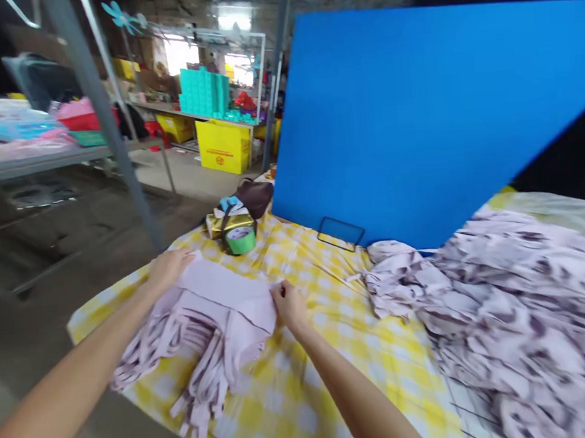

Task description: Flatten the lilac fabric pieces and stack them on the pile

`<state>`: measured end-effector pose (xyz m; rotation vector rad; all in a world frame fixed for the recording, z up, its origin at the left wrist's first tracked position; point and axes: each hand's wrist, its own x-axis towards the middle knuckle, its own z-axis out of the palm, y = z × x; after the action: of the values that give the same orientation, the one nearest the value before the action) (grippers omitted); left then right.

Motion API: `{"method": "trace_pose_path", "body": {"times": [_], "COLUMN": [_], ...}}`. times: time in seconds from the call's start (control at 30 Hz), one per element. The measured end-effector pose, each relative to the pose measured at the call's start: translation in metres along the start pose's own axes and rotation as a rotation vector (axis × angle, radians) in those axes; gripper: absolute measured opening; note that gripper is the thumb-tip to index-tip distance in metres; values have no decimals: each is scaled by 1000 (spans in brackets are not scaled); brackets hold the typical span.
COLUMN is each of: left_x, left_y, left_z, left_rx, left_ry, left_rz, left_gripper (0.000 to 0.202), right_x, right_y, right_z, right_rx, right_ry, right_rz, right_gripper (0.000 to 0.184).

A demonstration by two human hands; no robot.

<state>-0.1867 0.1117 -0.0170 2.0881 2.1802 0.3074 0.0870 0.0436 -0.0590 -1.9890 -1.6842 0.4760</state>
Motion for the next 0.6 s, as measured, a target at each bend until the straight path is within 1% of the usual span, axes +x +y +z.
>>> {"method": "trace_pose_path", "body": {"times": [0.07,0.1,0.13,0.2,0.27,0.33,0.4,0.43,0.5,0.57,0.6], "left_x": [-2,-2,-2,-3,-8,-20,-35,-45,-65,-85,-95], "left_y": [2,2,2,1,2,8,19,28,49,74,87], "left_z": [-1,-1,0,0,-2,-3,-3,-2,3,10,13], "left_rx": [141,187,225,272,318,353,343,315,245,170,135], "left_ry": [-20,-26,-34,-2,89,175,213,221,214,145,79], "left_rz": [14,35,24,29,43,80,135,175,281,408,468], "left_gripper": [43,44,45,46,47,49,50,50,50,50,51], "right_x": [-3,-4,-5,-9,-11,-12,-10,-10,-10,-11,-11], "right_y": [5,10,18,42,74,109,143,158,182,198,203], "right_z": [-1,-5,-12,-36,-70,-103,-128,-135,-142,-143,-143], "right_rx": [-46,-71,-100,-174,-268,-368,-451,-482,-529,-562,-576], "right_ry": [23,36,52,97,160,228,239,216,166,144,147], "right_rz": [7,7,4,-3,-3,25,17,-9,-62,-95,-104], "right_gripper": [12,13,17,26,36,41,40,39,39,39,38]}}
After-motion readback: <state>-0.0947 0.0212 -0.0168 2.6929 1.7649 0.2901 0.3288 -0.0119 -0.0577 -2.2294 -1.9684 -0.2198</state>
